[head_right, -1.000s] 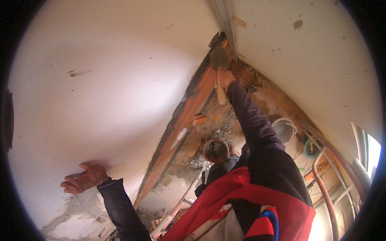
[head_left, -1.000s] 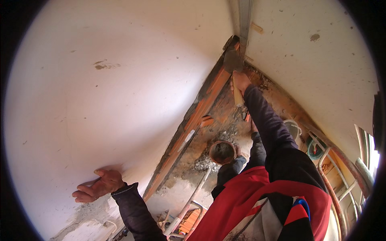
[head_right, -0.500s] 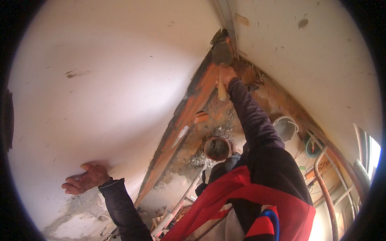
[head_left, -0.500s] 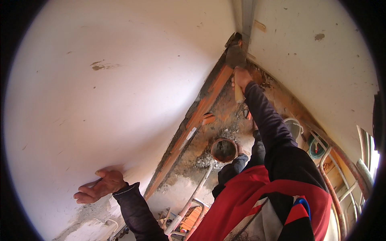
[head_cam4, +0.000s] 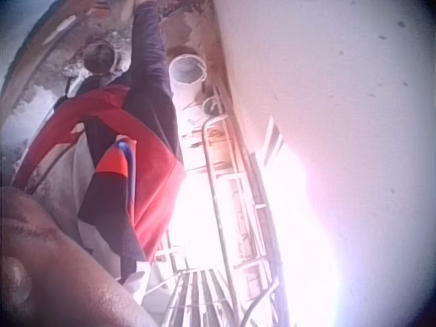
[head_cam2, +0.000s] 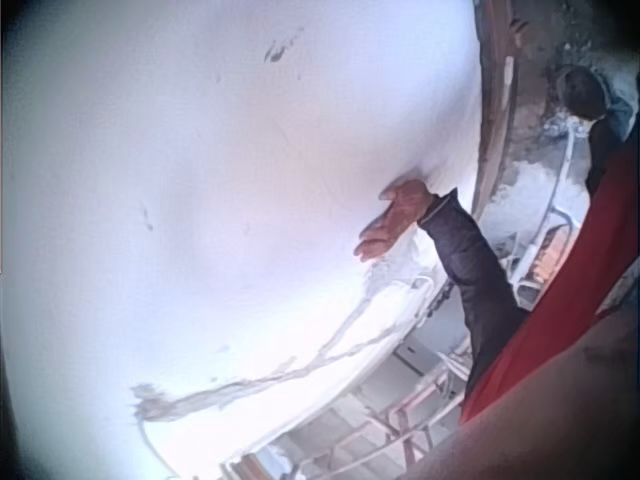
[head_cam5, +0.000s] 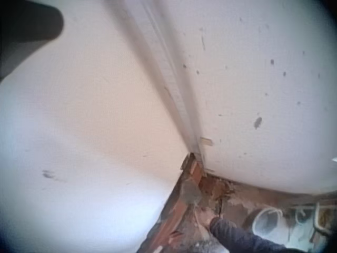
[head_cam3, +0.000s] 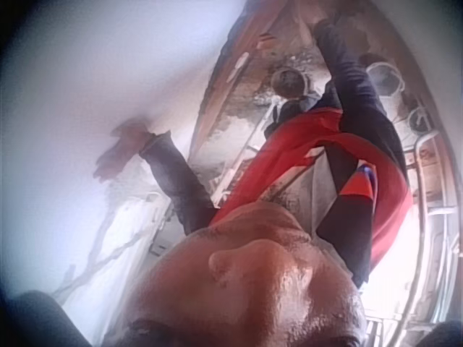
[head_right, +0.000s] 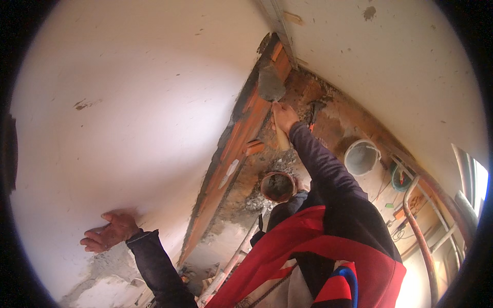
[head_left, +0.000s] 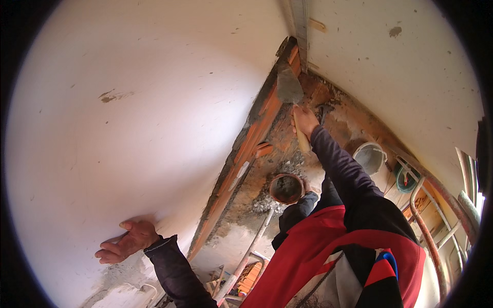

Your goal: The person applies mortar to a brick wall and positions a brick using a trowel and a hammer.

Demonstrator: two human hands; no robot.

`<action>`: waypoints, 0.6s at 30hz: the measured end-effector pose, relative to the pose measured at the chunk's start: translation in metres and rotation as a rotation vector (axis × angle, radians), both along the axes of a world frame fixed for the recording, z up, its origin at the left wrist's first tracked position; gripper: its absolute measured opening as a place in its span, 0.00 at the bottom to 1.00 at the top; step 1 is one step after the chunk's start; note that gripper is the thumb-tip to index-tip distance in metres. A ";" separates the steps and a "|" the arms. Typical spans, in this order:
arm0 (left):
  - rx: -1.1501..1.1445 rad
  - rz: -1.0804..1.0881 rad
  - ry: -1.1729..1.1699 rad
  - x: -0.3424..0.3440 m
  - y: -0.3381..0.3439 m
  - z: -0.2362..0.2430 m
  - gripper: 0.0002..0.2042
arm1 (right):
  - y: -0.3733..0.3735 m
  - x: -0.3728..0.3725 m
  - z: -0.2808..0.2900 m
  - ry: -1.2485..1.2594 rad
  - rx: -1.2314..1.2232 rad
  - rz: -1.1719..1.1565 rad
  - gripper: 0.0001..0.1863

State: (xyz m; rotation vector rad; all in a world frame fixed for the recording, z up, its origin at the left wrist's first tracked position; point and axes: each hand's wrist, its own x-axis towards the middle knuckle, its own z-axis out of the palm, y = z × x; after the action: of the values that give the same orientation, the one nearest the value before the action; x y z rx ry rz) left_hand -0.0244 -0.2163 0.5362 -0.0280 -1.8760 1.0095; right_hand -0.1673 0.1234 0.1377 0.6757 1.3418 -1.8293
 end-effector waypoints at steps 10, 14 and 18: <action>0.011 -0.015 0.019 0.002 -0.007 -0.004 0.32 | -0.006 -0.027 -0.013 0.038 0.012 0.014 0.18; 0.028 -0.007 0.009 -0.001 -0.003 -0.006 0.32 | -0.003 -0.018 -0.015 0.132 0.130 0.189 0.19; 0.033 0.025 0.035 0.002 -0.009 -0.009 0.32 | 0.019 0.005 0.002 0.215 0.031 0.245 0.21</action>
State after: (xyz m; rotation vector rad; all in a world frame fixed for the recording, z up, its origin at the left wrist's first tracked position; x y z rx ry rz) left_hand -0.0228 -0.2251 0.5276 0.0325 -1.8652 0.9903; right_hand -0.1628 0.1420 0.1402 0.3187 1.5223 -1.7209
